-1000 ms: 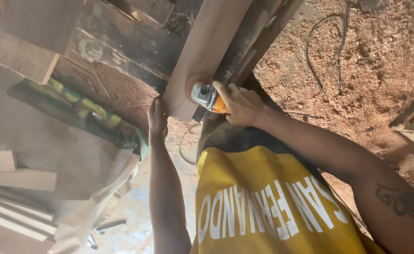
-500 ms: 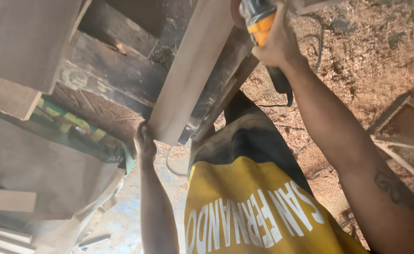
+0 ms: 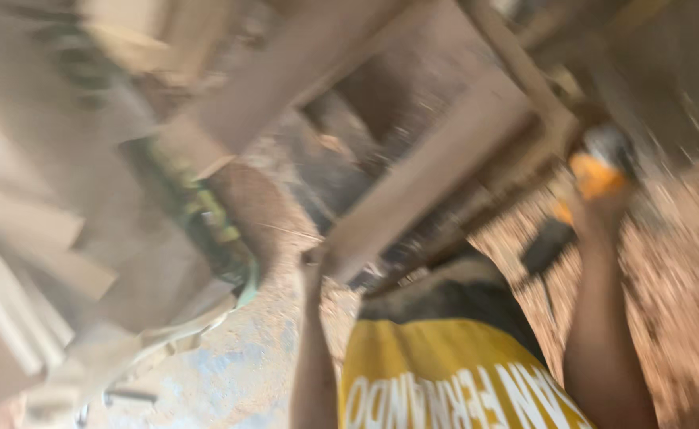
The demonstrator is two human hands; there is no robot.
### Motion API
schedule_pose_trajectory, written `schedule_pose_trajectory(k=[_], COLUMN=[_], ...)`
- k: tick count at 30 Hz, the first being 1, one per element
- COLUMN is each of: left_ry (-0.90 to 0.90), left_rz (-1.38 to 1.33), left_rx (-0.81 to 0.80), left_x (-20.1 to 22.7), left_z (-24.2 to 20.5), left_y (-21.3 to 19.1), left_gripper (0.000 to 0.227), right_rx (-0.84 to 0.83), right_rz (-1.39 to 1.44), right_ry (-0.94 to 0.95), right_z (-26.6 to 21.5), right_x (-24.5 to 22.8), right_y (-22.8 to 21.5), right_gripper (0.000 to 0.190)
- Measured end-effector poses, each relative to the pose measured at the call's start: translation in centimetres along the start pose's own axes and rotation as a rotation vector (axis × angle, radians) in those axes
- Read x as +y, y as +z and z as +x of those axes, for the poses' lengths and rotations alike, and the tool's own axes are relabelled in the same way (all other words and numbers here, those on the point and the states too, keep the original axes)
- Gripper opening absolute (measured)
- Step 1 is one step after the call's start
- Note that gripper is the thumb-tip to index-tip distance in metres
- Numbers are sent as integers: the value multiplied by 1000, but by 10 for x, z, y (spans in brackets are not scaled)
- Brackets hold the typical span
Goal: The person uses an angle grinder with a sanding disc to smooth the surface of a wooden plank. They hold the plank with one hand and move the grinder along its length, generating sawdust. The person flips the plank to sand the other side and continues the process.
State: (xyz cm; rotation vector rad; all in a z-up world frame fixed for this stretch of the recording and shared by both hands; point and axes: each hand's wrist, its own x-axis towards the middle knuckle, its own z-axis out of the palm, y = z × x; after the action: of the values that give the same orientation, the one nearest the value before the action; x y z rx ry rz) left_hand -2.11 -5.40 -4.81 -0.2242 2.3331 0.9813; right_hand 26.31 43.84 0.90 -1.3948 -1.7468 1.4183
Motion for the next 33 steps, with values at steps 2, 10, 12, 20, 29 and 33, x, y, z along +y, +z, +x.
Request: schedule_pose_trajectory(k=[2, 10, 12, 20, 29, 33], left_ry=[43, -86, 8, 562, 545, 504], left_rz=[-148, -170, -146, -189, -323, -495], left_rx=[-24, -14, 78, 500, 482, 407], left_x=[7, 45, 47, 51, 54, 61], left_z=[-22, -36, -32, -49, -53, -67], left_y=[-4, -21, -22, -10, -3, 24], left_gripper=[61, 66, 60, 36, 37, 22], right_rx=[94, 18, 0, -296, -616, -761], right_rz=[59, 402, 426, 819, 718, 677], right_ry=[117, 260, 300, 151, 224, 268], right_z=[-28, -104, -116, -145, -86, -60], right_x=[10, 13, 3, -49, -106, -116], right_y=[9, 37, 38, 16, -1, 8], right_gripper=[81, 50, 53, 68, 70, 71])
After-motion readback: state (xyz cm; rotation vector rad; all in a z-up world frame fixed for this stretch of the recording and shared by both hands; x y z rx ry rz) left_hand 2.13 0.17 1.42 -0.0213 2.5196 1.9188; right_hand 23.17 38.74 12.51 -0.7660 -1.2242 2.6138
